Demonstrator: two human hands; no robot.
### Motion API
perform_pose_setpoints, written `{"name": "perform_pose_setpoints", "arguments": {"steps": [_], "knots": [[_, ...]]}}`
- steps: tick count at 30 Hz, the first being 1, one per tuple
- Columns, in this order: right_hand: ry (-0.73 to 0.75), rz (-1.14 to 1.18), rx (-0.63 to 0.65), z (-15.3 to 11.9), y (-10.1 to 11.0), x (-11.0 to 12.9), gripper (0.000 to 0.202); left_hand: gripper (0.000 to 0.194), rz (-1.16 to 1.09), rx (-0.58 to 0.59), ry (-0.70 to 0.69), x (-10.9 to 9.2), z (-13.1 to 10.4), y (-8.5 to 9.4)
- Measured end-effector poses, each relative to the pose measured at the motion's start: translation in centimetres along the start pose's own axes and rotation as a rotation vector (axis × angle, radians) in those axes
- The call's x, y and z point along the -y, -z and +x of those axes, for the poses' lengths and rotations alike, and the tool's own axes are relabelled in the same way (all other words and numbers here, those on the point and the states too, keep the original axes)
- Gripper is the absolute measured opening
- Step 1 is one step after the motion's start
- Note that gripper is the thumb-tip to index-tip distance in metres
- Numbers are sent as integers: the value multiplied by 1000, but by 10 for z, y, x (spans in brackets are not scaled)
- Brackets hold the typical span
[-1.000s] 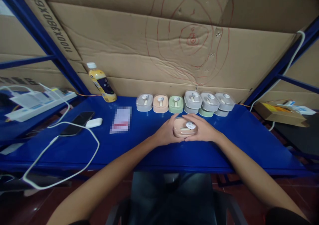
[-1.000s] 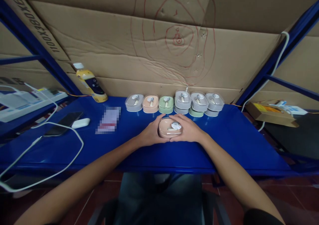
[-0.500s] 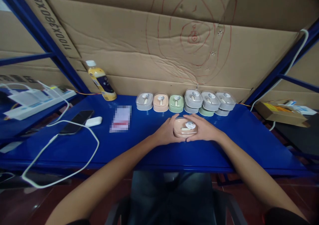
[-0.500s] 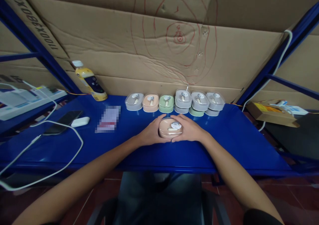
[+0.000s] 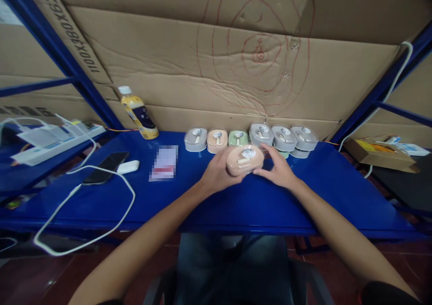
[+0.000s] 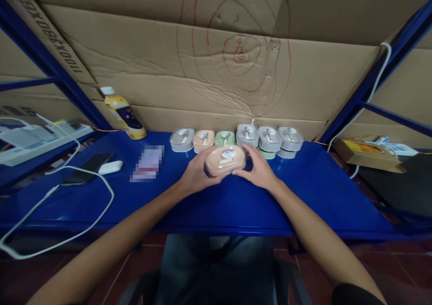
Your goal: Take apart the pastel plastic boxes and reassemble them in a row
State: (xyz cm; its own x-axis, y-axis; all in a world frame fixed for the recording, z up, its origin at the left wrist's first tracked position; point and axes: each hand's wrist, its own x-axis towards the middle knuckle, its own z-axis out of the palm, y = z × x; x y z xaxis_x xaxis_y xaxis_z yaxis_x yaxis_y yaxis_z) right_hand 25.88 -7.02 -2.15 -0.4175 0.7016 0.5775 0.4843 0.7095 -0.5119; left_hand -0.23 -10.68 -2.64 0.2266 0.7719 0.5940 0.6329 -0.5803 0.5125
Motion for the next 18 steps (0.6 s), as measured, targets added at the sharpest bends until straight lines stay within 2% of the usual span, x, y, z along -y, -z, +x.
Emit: {"name": "perform_pose_setpoints", "arguments": {"steps": [2, 4, 7, 11, 15, 18], "knots": [[-28, 46, -146, 2, 5, 7, 67, 89, 72, -192, 65, 0, 12, 6], [-61, 67, -250, 4, 8, 12, 52, 90, 141, -319, 178, 4, 29, 8], [-97, 70, -307, 4, 8, 14, 44, 86, 224, -269, 337, 10, 59, 0], [-108, 90, -293, 4, 3, 9, 39, 86, 358, -175, 418, 13, 89, -26], [-99, 108, -293, 4, 0, 3, 35, 88, 479, -137, 428, 5, 100, -50], [-95, 112, -285, 4, -1, 1, 33, 82, 572, -126, 405, -3, 98, -57]]}}
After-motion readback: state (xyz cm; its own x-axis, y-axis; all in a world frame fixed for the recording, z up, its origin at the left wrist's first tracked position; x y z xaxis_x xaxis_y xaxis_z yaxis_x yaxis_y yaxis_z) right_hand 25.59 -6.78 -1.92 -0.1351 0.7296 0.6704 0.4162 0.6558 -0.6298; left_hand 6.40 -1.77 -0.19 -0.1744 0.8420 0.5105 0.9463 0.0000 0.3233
